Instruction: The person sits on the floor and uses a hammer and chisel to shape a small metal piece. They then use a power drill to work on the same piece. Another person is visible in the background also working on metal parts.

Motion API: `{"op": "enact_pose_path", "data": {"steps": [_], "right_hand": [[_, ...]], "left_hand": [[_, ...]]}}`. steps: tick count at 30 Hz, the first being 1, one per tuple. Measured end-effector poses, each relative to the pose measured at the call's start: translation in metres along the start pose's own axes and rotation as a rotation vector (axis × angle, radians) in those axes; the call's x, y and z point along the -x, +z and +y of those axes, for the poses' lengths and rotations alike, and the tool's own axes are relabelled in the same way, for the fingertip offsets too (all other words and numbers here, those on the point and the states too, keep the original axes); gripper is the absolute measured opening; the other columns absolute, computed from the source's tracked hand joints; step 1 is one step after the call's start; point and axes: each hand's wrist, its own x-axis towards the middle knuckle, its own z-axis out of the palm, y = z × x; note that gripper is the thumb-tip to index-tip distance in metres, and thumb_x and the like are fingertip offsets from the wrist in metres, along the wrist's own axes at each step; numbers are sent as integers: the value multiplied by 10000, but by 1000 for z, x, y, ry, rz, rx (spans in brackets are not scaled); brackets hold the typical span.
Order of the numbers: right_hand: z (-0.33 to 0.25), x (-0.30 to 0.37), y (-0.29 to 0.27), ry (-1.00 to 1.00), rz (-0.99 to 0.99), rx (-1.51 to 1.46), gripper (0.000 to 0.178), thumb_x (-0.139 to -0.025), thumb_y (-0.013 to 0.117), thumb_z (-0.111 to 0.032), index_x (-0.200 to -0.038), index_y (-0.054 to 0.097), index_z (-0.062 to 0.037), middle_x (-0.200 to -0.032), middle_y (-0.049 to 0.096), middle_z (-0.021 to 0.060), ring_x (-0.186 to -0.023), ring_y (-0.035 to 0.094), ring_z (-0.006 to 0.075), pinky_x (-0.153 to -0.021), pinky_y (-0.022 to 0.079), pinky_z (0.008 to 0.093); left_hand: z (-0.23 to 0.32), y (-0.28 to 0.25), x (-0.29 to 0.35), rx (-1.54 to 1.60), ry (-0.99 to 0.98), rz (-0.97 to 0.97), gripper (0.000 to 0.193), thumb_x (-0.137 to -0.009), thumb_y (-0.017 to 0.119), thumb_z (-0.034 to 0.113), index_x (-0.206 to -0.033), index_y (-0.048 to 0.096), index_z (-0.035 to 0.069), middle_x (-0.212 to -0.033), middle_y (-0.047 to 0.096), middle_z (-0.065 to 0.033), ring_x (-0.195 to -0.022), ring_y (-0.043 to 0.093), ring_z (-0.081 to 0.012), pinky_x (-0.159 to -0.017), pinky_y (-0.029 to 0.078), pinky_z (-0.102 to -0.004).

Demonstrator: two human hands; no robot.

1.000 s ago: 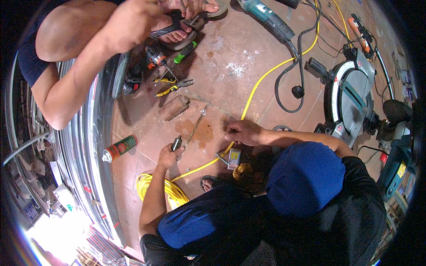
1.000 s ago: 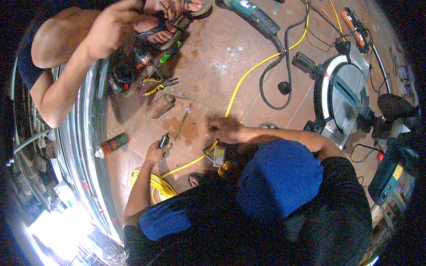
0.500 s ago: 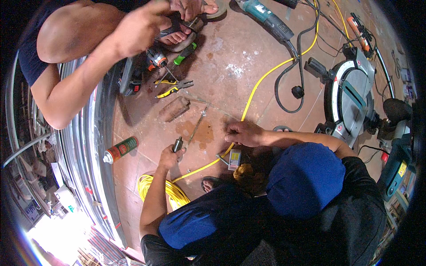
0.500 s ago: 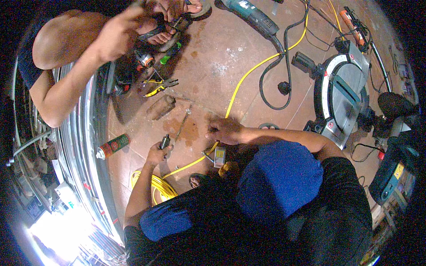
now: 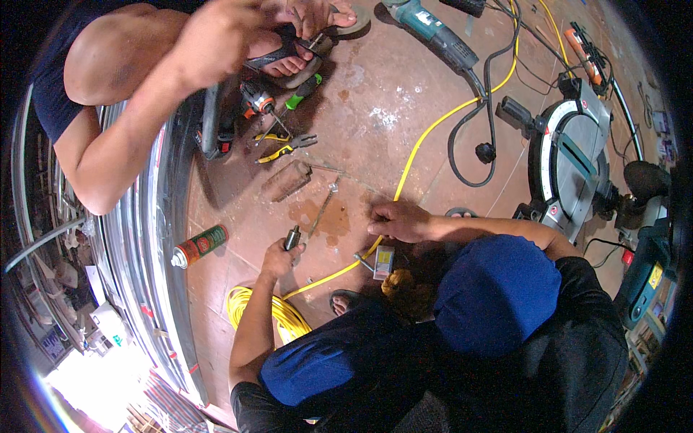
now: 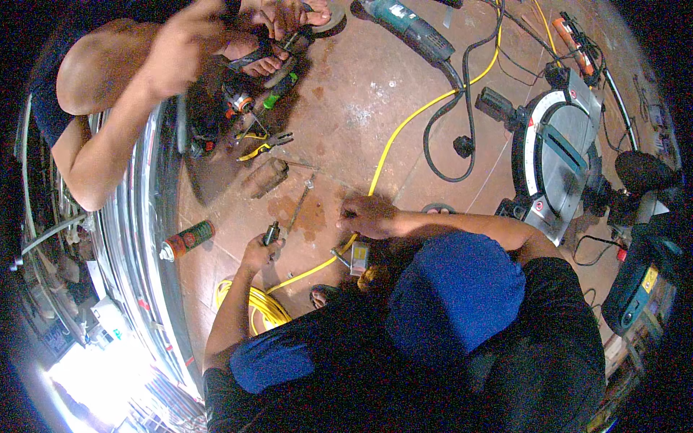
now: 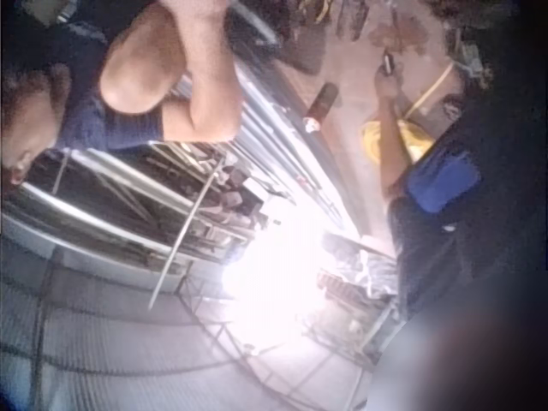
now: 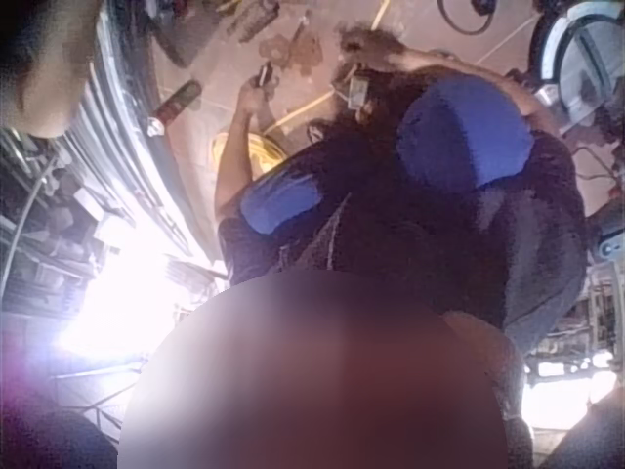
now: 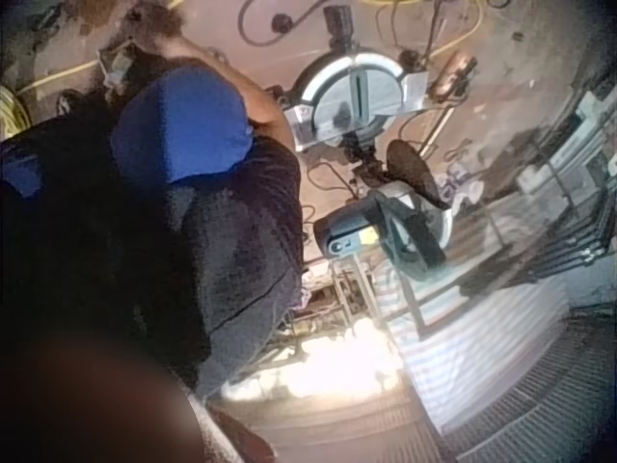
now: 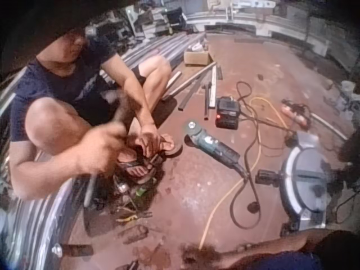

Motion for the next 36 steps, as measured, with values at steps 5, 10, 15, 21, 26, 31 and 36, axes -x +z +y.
{"op": "enact_pose_path", "data": {"steps": [5, 10, 15, 21, 26, 31, 36], "right_hand": [[-1, 0, 0, -32, 17, 40, 333, -923, 646, -376, -903, 649, -44, -744, 674, 76, -698, 675, 181, -650, 524, 355], [1, -1, 0, -11, 10, 84, 345, -925, 641, -387, -911, 653, -43, -735, 666, 72, -699, 669, 183, -651, 520, 359], [3, -2, 0, 18, -50, 22, 312, -937, 652, -352, -923, 656, -41, -737, 658, 60, -696, 647, 158, -645, 513, 336], [1, -2, -2, 18, -55, -13, 274, -950, 664, -307, -949, 648, -33, -742, 654, 45, -689, 630, 137, -636, 510, 325], [0, -1, -2, 77, -86, -81, 281, -961, 663, -313, -954, 640, -32, -731, 636, 35, -679, 610, 119, -631, 505, 317], [1, -1, -1, 71, -101, -126, 284, -979, 659, -315, -945, 625, -35, -722, 612, 15, -670, 583, 110, -616, 480, 300], [-1, 0, -3, 60, -110, -180, 275, -988, 652, -315, -956, 625, -44, -732, 608, 6, -675, 566, 99, -602, 457, 292]], "left_hand": [[1, -1, 0, 42, 0, -36, 417, -863, 798, 393, -963, 626, 27, -663, 586, -20, -526, 544, -128, -493, 448, -299], [17, -5, 10, 21, -22, -30, 450, -858, 788, 419, -970, 645, 8, -698, 622, -66, -591, 582, -174, -567, 475, -344], [32, -8, 19, -86, -70, -11, 474, -852, 775, 444, -970, 672, -3, -762, 660, -129, -716, 629, -244, -695, 501, -399], [26, -7, 15, -47, -50, -24, 470, -855, 767, 437, -1001, 673, 0, -772, 665, -141, -724, 634, -260, -700, 500, -408], [16, -4, 10, 1, -9, -22, 466, -855, 786, 398, -1050, 654, -4, -721, 634, -86, -636, 613, -202, -597, 484, -358], [17, -6, 9, -98, -72, -33, 509, -849, 766, 444, -1059, 675, -11, -857, 696, -189, -810, 674, -306, -749, 516, -422], [17, -5, 10, -81, 5, 14, 485, -846, 785, 439, -1009, 668, -2, -762, 658, -113, -687, 628, -221, -645, 496, -383]]}}
